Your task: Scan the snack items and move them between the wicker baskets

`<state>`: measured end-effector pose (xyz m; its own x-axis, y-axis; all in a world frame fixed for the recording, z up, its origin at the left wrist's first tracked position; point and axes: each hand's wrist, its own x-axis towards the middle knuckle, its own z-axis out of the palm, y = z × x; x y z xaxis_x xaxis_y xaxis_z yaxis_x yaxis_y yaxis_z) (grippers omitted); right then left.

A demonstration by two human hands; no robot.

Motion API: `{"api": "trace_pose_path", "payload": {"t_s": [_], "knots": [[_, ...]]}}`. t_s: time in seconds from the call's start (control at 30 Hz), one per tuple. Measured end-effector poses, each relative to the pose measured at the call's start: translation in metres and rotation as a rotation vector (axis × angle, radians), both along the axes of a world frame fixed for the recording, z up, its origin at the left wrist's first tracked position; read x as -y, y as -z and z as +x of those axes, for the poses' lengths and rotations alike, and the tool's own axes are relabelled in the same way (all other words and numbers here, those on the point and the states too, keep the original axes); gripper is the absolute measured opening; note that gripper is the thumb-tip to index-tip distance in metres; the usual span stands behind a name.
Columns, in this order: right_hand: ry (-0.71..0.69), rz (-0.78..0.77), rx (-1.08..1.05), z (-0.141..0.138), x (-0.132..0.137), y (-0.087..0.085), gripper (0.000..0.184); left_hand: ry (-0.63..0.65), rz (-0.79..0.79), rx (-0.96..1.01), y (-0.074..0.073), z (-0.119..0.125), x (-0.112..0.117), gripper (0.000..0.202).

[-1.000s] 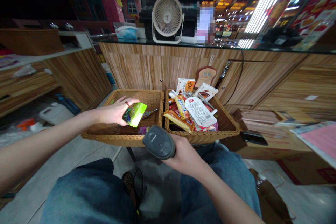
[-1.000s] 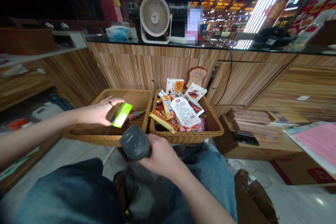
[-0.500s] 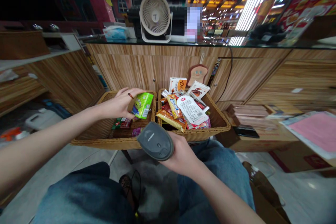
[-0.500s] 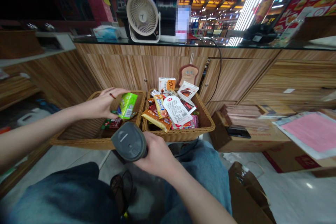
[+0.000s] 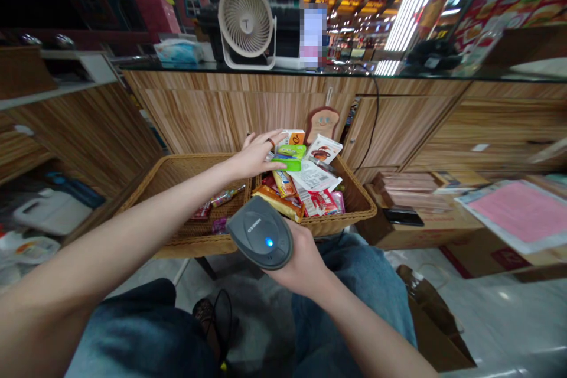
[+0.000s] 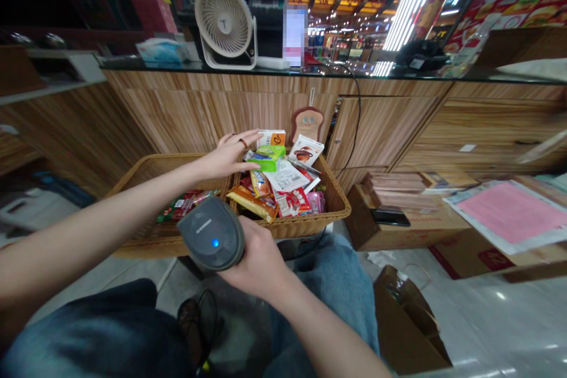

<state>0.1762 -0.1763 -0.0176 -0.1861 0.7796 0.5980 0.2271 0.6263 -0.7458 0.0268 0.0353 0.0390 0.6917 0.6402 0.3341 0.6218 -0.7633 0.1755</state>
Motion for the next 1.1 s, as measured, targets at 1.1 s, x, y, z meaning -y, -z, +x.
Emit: {"api": "trace_pose_path", "payload": {"t_s": [1.1], "knots": [[0.118,-0.196,-0.063,-0.007,-0.008,0.012,0.007,-0.552,-0.518,-0.497,0.14,-0.161,-0.008,0.047]]}}
